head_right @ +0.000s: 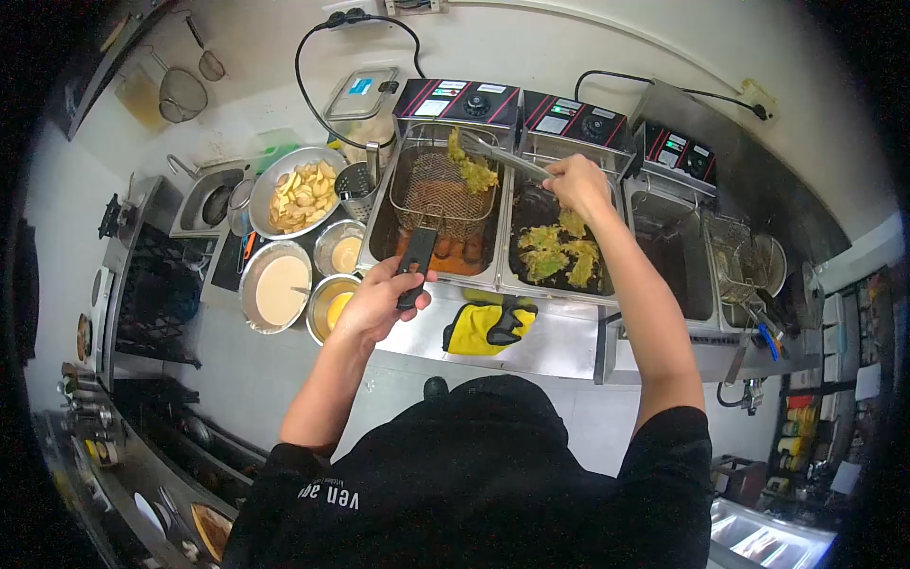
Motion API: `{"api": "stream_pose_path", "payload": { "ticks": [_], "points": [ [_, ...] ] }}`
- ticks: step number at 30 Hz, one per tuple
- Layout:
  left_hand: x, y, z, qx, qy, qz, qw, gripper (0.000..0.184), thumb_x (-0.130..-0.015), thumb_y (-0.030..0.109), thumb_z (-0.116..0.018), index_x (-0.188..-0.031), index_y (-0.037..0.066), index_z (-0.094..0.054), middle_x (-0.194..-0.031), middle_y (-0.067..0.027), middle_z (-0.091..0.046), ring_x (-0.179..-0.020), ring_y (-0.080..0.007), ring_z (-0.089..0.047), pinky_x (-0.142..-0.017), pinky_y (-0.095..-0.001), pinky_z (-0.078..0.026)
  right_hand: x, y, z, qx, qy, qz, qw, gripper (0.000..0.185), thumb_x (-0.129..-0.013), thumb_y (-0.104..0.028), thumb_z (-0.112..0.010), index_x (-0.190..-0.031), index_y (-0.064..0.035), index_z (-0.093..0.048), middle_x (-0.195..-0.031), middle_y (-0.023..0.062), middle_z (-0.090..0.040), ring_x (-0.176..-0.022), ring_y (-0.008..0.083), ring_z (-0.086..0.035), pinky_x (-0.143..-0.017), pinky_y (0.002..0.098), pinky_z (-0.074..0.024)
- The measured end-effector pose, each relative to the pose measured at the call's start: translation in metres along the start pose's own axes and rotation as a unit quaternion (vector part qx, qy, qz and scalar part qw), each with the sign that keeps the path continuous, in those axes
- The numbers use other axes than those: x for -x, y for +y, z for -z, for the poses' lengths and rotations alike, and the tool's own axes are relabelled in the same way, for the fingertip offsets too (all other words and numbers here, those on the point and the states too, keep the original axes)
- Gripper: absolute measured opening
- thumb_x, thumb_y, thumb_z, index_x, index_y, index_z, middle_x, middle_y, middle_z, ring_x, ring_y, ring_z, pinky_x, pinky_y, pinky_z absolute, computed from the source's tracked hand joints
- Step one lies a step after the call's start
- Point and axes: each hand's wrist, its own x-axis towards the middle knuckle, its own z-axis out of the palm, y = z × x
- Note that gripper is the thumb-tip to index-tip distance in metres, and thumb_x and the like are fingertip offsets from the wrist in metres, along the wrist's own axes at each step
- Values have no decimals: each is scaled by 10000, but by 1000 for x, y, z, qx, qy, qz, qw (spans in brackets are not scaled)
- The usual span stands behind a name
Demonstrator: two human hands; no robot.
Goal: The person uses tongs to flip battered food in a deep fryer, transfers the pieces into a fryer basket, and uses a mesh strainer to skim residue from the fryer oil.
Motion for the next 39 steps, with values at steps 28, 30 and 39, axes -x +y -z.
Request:
{"api": "stream_pose_path", "payload": {
  "ticks": [28, 30, 39],
  "points": [
    [-1, -3, 5, 13, 3, 7, 1000, 215, -875, 33, -511, -1070, -50, -476, -903, -94, -577, -615, -122, -535, -416, -222, -360, -20, -33, 15, 232, 68, 137, 961, 187, -720, -90, -610, -860, 4, -691, -945, 217, -665, -926, 356, -648, -791, 430, -525],
    [-1, -4, 6, 22, 2, 8, 1000, 214, -877, 32, -510, -1072, -50, -480, -901, -91, -577, -614, -121, -534, -417, -223, -361, -12, -29, 31, 230, 104, 162, 954, 178, -724, -102, -618, -856, -6, -690, -899, 218, -667, -892, 347, -655, -768, 434, -531],
    [0, -3, 4, 15, 11, 15, 1000, 222, -882, 22, -500, -1088, -58, -485, -917, -90, -583, -609, -124, -532, -400, -217, -366, 39, -52, 32, 287, 100, 195, 932, 166, -752, -114, -589, -863, -37, -686, -881, 178, -680, -850, 330, -671, -738, 427, -541]
  ]
}}
